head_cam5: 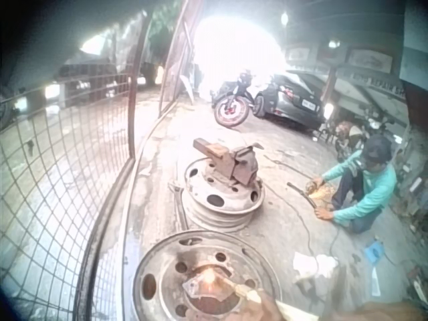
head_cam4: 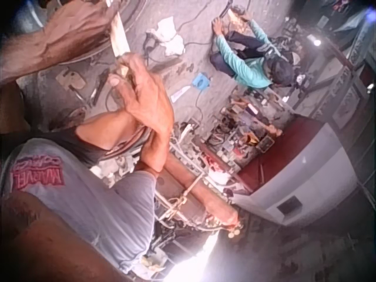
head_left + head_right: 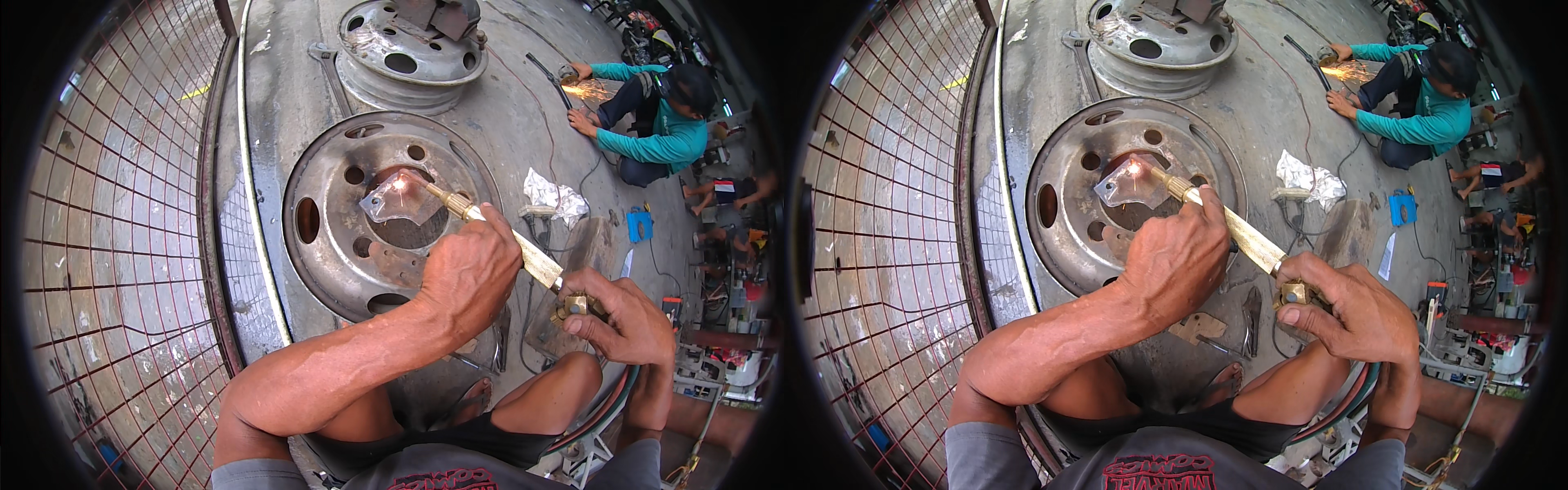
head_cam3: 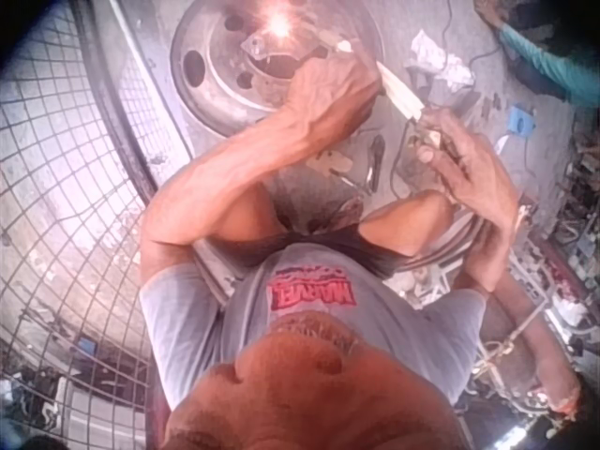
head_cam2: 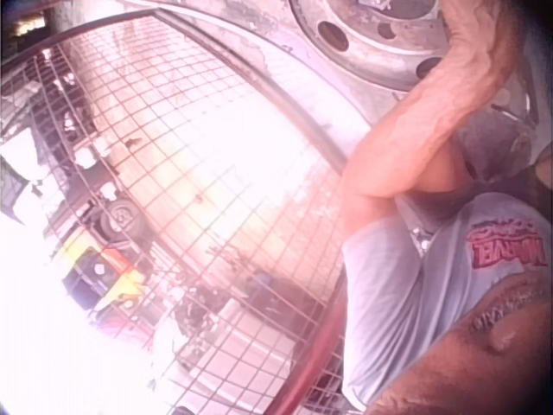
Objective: The person uses a welding torch to heat and weld a metal plate attached to a car wheel rim. They hold the torch steadily, moving the flame along the metal surface to create a weld.
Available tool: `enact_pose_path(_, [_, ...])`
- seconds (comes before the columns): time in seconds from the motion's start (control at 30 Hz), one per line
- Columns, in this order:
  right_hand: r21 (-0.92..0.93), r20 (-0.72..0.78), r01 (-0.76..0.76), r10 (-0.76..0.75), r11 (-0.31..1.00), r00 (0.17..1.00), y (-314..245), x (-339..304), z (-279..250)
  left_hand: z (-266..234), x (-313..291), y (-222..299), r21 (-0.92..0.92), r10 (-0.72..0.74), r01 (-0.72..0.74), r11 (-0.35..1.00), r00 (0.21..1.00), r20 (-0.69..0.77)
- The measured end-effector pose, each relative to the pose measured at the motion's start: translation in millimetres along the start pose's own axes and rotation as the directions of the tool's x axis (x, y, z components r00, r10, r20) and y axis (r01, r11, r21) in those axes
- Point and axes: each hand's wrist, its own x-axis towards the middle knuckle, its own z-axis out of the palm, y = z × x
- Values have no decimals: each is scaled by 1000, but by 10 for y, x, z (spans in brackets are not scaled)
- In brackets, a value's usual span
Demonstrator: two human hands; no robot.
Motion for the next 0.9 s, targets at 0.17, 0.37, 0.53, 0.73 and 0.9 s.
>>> enact_pose_path(0.17, [31,20,-18,18,999,1000,-13,9,-8,-6,-4,-10,-15,-2,2,1000,1000,11])
enact_pose_path(0.37, [59,27,-33,31,998,999,-1,9,-4,7,2,-13,-23,2,-2,1000,1000,5])
enact_pose_path(0.53, [44,27,-18,17,999,999,9,6,-4,-5,2,-8,-30,3,-3,1000,1000,11])
enact_pose_path(0.73, [58,43,-27,24,998,999,12,4,-16,-6,0,-6,-10,12,-12,1000,1000,25])
enact_pose_path(0.9, [65,43,-24,21,998,999,8,8,-15,-8,3,-5,-13,2,-2,1000,1000,21])
